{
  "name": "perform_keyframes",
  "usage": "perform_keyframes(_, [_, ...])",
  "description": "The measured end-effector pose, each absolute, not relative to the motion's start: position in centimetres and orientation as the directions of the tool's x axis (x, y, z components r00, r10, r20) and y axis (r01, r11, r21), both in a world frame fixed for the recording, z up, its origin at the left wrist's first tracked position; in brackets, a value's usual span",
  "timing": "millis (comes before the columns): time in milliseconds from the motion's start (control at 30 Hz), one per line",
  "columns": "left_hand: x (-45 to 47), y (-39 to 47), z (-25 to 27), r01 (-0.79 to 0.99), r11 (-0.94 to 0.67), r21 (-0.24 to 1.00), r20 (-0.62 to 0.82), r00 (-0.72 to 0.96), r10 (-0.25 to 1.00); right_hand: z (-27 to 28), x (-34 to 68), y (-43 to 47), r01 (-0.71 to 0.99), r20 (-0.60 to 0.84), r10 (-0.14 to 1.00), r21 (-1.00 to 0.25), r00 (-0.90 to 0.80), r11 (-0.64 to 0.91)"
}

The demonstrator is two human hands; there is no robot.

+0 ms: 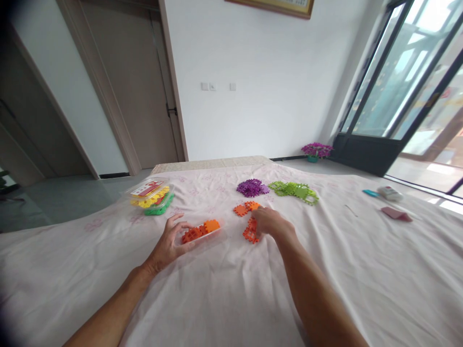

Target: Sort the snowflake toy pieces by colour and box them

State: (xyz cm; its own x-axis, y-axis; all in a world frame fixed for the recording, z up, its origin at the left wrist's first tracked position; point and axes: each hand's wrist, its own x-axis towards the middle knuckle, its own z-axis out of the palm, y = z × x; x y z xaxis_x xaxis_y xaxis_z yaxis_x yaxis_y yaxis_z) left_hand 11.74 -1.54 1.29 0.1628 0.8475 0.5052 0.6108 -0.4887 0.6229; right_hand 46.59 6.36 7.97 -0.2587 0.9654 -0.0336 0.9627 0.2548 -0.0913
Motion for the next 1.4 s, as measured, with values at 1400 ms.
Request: perform_keyframes(1400, [11.9,-1.6,1.4,0.622,-0.511,0.593,0.505,0.207,0.838,10.0,42.1,5.1,0.759,0.254,0.862,-0.410,-0.438,0.506])
